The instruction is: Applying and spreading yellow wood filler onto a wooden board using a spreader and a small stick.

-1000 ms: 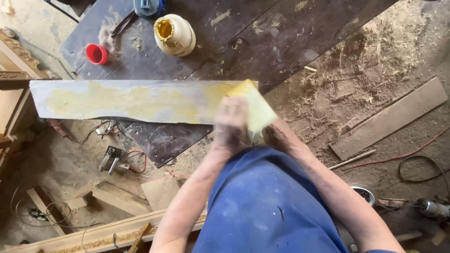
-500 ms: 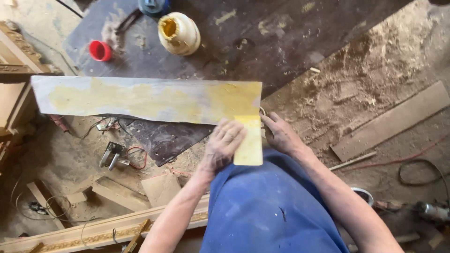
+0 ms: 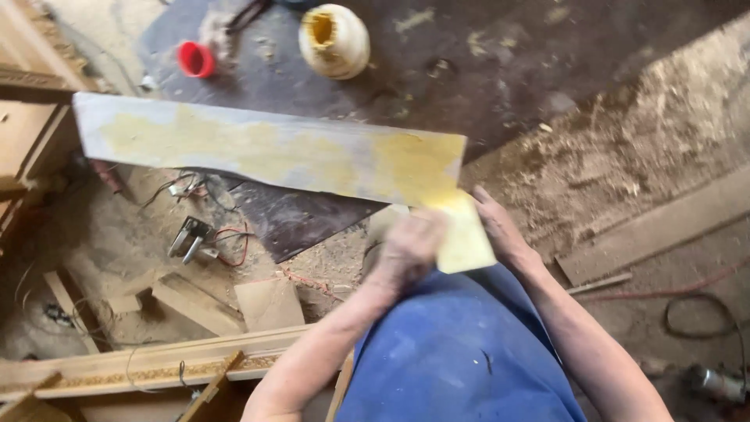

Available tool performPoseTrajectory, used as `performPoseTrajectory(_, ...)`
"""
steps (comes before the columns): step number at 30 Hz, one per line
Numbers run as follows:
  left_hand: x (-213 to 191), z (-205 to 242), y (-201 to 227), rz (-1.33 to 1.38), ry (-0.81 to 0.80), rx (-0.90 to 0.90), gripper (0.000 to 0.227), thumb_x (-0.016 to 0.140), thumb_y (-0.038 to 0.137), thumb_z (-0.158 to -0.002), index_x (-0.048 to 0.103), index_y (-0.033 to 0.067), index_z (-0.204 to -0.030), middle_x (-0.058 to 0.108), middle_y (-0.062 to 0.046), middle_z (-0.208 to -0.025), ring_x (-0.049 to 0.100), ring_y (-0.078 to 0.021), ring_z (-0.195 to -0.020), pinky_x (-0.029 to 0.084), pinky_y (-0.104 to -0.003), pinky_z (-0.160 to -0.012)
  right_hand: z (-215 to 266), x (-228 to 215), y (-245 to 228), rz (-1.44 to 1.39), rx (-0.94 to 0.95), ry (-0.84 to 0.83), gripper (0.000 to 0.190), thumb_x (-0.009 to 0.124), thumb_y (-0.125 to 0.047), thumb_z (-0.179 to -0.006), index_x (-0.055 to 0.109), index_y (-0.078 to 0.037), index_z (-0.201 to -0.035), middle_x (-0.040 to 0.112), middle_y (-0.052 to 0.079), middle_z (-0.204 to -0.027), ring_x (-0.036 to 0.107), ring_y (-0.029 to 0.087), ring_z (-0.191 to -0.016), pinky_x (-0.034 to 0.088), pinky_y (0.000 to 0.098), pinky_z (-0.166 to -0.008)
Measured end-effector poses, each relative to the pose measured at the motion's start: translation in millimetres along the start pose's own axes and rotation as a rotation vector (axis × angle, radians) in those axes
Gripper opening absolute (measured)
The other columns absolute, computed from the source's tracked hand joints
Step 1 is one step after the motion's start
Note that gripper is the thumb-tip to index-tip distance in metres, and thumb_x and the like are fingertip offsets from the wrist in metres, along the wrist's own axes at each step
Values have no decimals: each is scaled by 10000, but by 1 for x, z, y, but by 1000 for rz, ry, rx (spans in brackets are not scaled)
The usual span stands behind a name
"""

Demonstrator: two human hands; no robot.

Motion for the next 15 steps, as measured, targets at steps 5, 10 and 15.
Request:
performPoseTrajectory(5,-13,-1,-37,20,133,-348,246,577,172,-893,712,93,-1083,687,-99,-1011,696,-298,-974,565,-419,-896,2,-5,-4,239,-294,232,420,607,-18,-888,658,-64,-1303,546,177,-911,621,427,-699,506,408,-503)
performPoseTrajectory(10,-75,85,-153,-600,178,-513,88,730,158,-942,724,108,-1013,733,-120,-1017,703,-316,-1016,536,-410,-955,11,-13,-14,233,-274,259,463,574,-9,-869,697,-122,-1300,580,129,-911,655,367,-753,547,418,-612)
performPoseTrajectory(15,-140,121,-196,-231,534,-730,43,744,153,-961,786,163,-959,741,5,-947,738,-201,-887,563,-289,-822,19,-9,-5,225,-172,226,455,573,-10,-887,707,-155,-1296,578,104,-888,662,324,-768,559,381,-663)
Point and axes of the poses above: each hand's wrist, its own z-axis away from the middle knuckle, its own x-axis out of the palm, y = z × x, the point moved 6 cm from there along -z, towards the middle knuckle
